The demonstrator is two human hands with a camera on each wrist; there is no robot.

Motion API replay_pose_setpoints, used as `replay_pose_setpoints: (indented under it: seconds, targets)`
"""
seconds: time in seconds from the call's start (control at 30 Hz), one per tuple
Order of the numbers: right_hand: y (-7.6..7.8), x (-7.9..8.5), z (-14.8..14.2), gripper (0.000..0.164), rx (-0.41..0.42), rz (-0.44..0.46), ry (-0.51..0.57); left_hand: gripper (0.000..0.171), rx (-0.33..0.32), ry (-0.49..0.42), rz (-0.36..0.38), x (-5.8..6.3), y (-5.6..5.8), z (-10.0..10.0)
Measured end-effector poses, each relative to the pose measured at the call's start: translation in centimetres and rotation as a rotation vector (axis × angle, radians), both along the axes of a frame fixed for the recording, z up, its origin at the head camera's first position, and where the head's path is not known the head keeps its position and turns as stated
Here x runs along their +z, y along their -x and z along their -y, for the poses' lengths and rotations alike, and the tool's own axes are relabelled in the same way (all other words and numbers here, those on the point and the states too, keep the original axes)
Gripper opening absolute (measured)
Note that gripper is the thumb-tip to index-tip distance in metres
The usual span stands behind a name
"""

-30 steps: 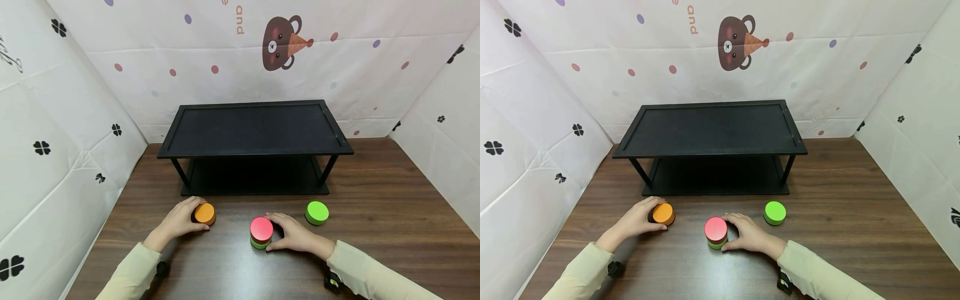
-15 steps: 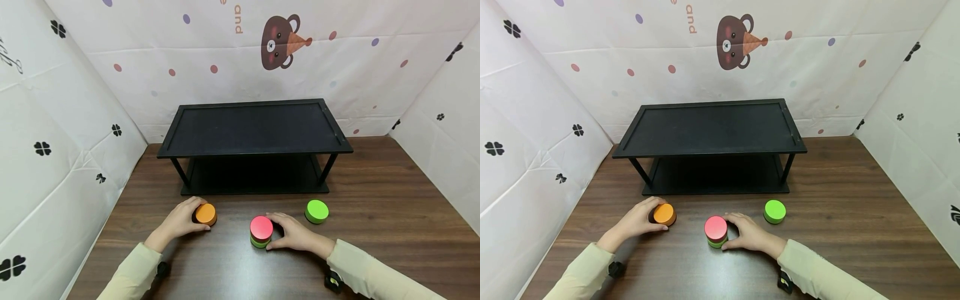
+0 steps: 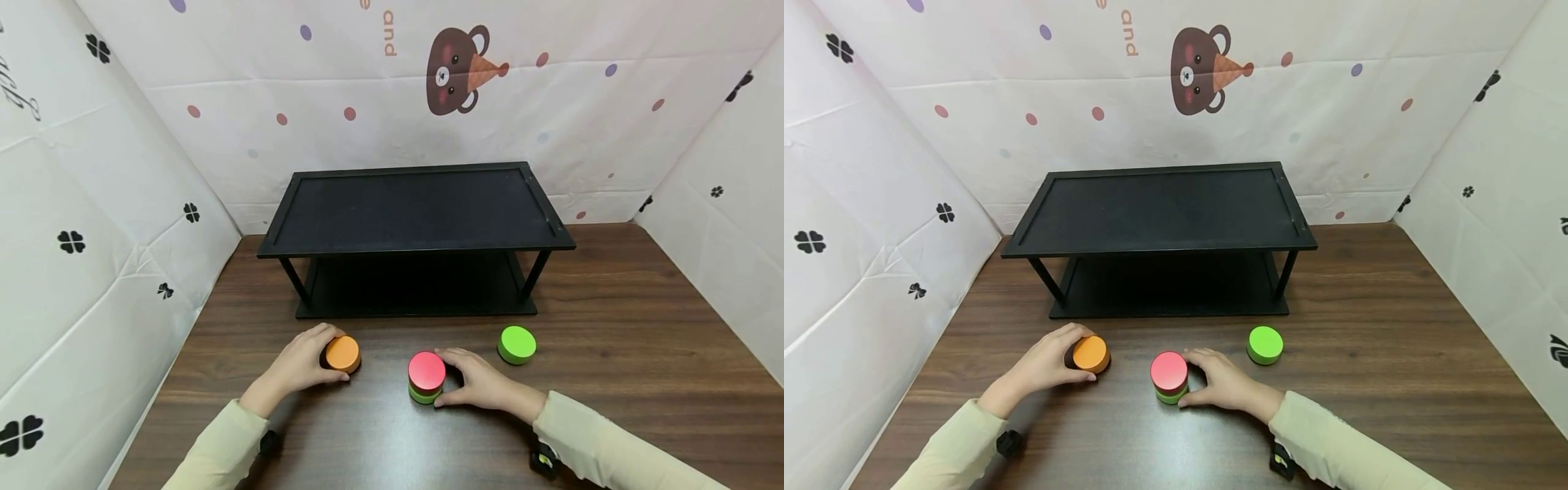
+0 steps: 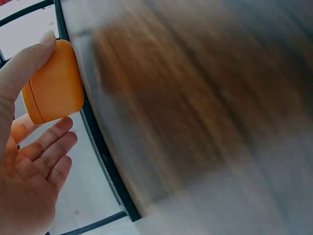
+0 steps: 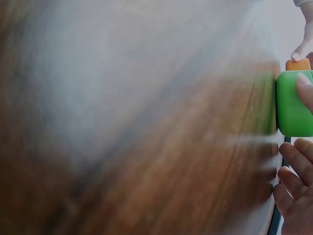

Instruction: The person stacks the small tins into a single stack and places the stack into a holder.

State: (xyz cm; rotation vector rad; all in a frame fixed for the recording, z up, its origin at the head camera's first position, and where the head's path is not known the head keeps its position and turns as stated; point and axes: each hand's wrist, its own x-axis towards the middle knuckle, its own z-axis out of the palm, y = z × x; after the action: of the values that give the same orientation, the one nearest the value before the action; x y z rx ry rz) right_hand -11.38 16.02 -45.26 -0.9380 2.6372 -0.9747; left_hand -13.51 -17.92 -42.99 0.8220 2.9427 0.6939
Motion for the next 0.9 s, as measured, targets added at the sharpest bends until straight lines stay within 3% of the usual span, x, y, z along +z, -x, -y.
replay_pose_setpoints:
  seconds: [0.23,0.9]
  targets:
    - [-0.2,0.1,0.0,0.072,0.0,0.02,0.003,0.062,0.024,0.004,-0.014,0.4,-0.4,-0.4]
    - [-0.4,0.2,0.0,0.064,-0.002,-0.126,-0.09,0.062,0.033,0.023,-0.071,1.6,-1.2,-1.8]
